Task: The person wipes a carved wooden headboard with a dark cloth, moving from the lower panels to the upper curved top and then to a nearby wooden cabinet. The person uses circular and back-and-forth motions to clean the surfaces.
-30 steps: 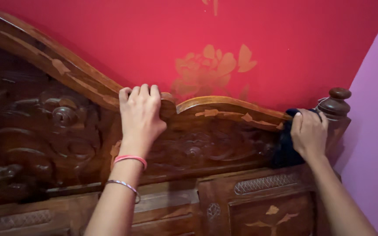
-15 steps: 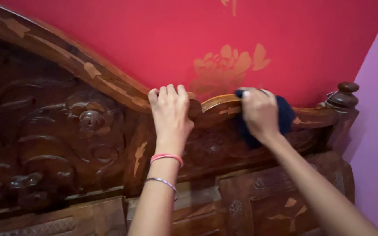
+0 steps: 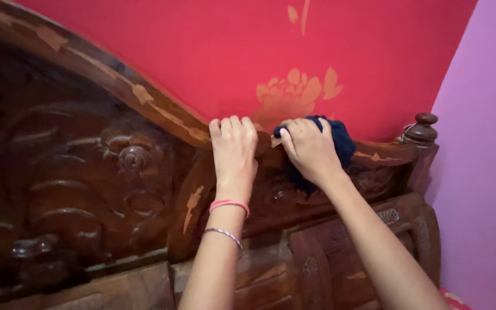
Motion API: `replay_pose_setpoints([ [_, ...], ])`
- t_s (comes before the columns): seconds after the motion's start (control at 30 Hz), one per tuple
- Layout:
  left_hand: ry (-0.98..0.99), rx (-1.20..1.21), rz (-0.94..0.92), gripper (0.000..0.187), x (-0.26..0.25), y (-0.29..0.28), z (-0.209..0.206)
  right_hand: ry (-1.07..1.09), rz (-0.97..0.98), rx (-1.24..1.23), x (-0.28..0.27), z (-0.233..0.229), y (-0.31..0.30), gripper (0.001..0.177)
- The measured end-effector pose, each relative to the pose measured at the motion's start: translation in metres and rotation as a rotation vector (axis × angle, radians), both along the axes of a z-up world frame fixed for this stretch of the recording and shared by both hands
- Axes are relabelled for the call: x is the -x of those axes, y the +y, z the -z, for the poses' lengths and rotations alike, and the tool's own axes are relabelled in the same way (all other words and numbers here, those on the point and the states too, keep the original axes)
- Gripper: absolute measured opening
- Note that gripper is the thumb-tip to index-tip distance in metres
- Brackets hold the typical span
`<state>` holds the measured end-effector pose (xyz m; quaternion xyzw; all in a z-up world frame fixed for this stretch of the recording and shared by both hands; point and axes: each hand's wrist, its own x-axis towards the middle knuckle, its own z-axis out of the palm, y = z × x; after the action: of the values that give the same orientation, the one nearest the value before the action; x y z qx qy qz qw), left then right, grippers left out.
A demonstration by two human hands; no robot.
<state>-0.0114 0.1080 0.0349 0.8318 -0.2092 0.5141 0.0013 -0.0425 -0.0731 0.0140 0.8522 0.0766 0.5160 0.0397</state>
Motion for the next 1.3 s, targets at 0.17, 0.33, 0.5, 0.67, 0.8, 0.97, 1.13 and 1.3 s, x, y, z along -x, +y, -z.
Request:
replay_pose_setpoints([
  [0.17, -0.034, 0.035, 0.049, 0.033, 0.002, 0.004, 0.001, 0.055, 0.091, -0.049, 0.003, 0.002, 0.005, 0.029],
  [0.33, 0.006, 0.069, 0.067, 0.036, 0.002, 0.000, 0.002, 0.047, 0.071, -0.069, 0.004, 0.003, 0.007, 0.031],
  [0.5, 0.027, 0.066, 0.066, 0.037, 0.001, -0.001, 0.001, -0.030, 0.039, -0.059, 0.013, 0.001, 0.010, 0.029],
  [0.67, 0.040, 0.090, 0.112, 0.039, 0.002, -0.002, -0.002, 0.045, -0.076, -0.036, 0.009, -0.007, -0.019, 0.026],
  [0.8, 0.010, 0.100, 0.123, 0.040, 0.001, -0.007, -0.004, 0.188, 0.021, -0.003, -0.014, 0.002, -0.099, 0.027],
  [0.97, 0.008, 0.074, 0.092, 0.037, 0.005, -0.013, -0.004, 0.017, -0.061, 0.102, -0.012, 0.028, -0.190, 0.029],
  [1.13, 0.006, 0.078, 0.055, 0.038, 0.014, -0.023, -0.010, 0.201, -0.047, -0.407, -0.017, 0.033, -0.186, 0.034],
  [1.3, -0.008, 0.120, 0.041, 0.045, 0.016, -0.033, -0.013, 0.276, -0.027, -0.499, -0.004, 0.014, -0.172, 0.035],
])
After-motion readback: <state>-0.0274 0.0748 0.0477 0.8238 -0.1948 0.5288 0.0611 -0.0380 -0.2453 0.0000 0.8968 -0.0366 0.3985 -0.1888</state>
